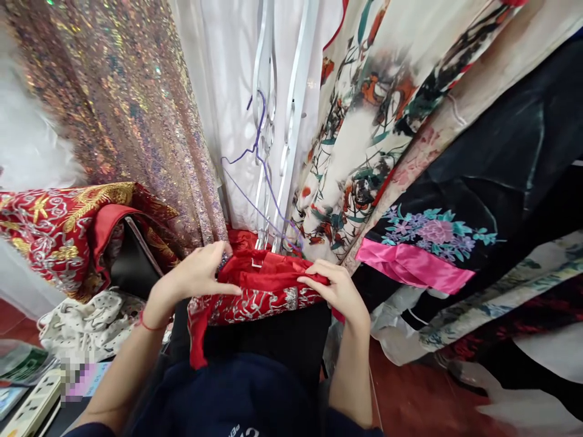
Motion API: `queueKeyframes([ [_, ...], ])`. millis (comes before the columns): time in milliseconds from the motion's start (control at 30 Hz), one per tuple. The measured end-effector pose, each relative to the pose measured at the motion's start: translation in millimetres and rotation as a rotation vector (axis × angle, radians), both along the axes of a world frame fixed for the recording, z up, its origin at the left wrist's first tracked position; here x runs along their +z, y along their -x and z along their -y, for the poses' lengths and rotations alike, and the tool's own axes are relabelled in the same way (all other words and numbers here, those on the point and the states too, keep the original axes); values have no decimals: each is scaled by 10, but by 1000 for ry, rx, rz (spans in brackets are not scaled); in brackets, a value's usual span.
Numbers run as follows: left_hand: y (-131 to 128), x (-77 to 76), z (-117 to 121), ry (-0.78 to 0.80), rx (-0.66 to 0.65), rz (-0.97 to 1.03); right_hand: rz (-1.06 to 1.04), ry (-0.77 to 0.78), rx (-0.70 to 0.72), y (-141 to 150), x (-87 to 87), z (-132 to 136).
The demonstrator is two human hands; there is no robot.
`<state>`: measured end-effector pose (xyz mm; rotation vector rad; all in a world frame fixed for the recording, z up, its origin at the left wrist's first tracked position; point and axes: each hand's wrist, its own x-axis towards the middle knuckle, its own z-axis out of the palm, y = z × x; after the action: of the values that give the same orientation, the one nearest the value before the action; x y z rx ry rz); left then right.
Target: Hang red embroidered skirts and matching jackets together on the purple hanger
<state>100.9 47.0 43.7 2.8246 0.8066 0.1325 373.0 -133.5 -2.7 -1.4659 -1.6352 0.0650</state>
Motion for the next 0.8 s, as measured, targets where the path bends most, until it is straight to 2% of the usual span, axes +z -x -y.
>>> queueKeyframes([
  [100,-244,-281,117,-5,-66,-6,61,16,-16,72,68,68],
  [167,-382,-440,141,12,-38,-83,78,29,-24,92,93,90],
  [233,-449,-527,133,28,-2,-151,80,41,-21,98,96,82],
  [300,-436,-549,111,41,-29,-171,69,34,-12,103,77,46],
  [433,-283,-536,90,137,-190,-86,45,-45,-21,129,1,-47],
  [600,-121,-518,122,313,-279,366,74,-144,-79,137,-43,-55],
  [667,-115,-499,136,247,-319,366,85,-144,-63,148,-28,-32],
  [800,-186,-501,149,-31,-190,155,101,-122,-22,220,11,-2],
])
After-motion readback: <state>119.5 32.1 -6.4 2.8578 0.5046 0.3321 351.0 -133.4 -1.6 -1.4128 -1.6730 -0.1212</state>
